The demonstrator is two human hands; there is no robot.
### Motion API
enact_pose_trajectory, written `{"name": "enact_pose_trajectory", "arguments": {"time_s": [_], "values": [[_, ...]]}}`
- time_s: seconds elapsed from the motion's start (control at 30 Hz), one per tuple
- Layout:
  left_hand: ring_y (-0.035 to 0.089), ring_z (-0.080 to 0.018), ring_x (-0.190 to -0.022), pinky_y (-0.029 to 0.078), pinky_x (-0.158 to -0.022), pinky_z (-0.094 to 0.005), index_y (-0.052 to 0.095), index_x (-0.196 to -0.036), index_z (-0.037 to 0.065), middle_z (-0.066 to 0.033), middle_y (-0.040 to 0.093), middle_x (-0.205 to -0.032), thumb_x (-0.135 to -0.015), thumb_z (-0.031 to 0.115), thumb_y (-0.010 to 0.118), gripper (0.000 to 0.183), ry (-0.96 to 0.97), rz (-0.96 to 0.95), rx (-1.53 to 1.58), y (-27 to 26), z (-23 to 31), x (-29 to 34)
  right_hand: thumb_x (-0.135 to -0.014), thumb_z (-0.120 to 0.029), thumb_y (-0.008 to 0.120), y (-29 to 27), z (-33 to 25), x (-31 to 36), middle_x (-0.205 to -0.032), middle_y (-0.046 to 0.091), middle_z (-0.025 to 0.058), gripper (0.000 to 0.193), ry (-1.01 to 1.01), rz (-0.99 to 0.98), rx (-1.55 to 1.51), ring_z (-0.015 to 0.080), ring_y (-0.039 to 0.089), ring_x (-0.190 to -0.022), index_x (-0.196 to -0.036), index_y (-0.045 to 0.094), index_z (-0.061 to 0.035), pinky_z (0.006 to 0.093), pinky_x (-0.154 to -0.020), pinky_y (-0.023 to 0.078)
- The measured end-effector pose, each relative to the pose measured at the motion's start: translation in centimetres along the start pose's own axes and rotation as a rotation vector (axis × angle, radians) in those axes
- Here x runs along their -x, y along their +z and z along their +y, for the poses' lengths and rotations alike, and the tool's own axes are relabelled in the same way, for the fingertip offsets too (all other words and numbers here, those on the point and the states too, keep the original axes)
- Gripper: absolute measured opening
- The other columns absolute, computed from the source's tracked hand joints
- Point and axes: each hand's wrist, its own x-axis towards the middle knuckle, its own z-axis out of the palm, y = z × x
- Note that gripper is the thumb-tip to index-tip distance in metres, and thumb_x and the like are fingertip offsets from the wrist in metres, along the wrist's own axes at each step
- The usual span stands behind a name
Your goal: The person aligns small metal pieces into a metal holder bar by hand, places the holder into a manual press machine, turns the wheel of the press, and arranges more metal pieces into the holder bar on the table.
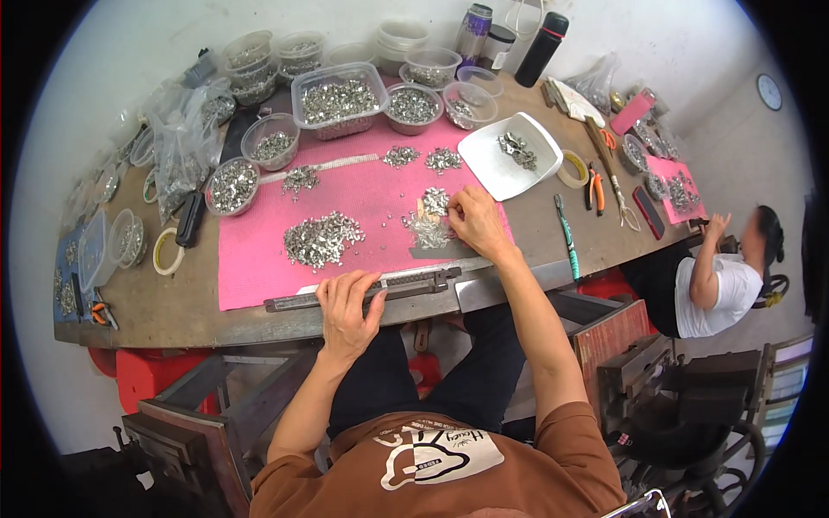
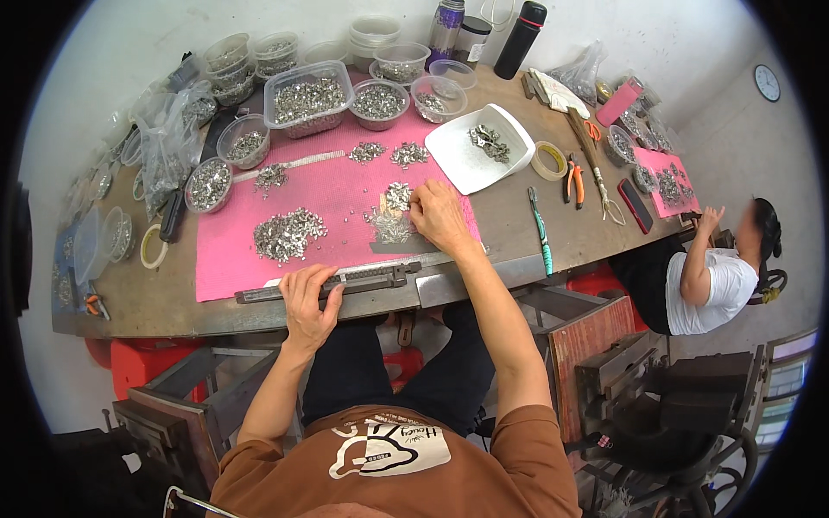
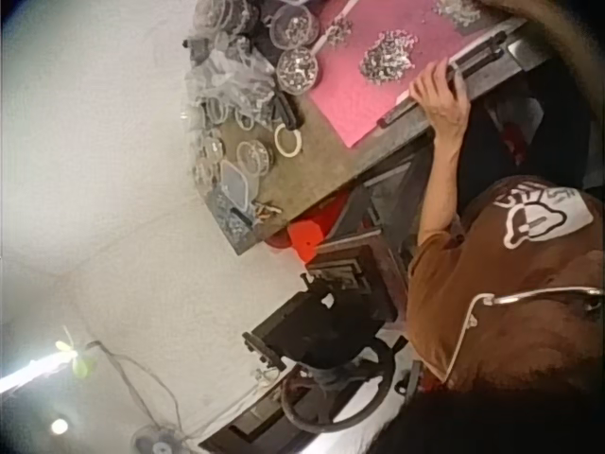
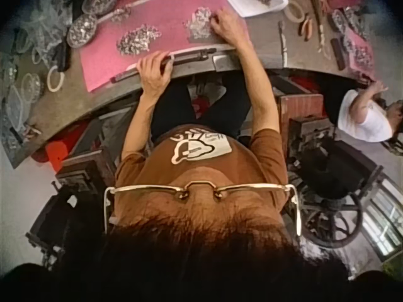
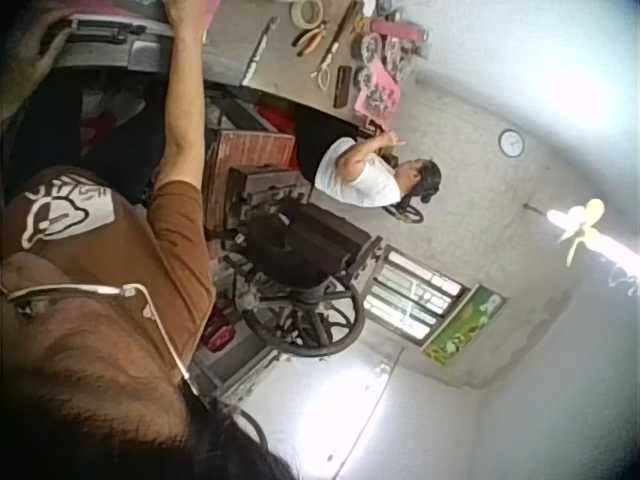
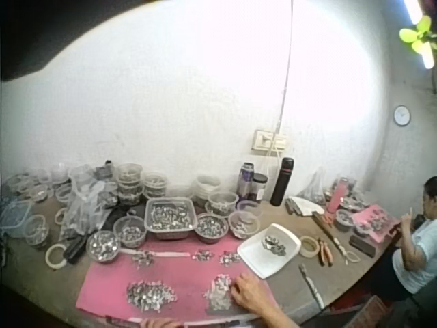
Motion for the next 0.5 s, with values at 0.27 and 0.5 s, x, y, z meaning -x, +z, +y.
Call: {"name": "enact_pose_trajectory", "arguments": {"time_s": [0.27,0.5], "values": [[0.056,-0.0492,-0.129,0.042,-0.112,-0.0589,0.018,-0.162,0.005,-0.0339,0.041,-0.152,-0.106,0.065,0.028,0.083,0.191,-0.059,1.341,-14.3,5.3,-13.8,-0.080,-0.007,0.069,-0.6,0.0,-0.1,-0.085,0.061,0.0128,0.009,0.009,-0.021,-0.046,0.0344,0.060,-0.085,-0.083,0.061,-0.0031,0.0448,-0.080,0.045],[0.055,-0.0493,-0.130,0.041,-0.113,-0.0593,0.019,-0.161,0.005,-0.0333,0.037,-0.155,-0.105,0.061,0.033,0.081,0.275,-0.002,1.335,-17.8,5.8,-12.0,-0.082,-0.006,0.069,-0.6,0.1,0.2,-0.082,0.059,0.0127,0.007,-0.049,0.093,-0.065,0.0330,0.061,-0.083,-0.088,0.067,-0.0036,0.0445,-0.077,0.048]]}}
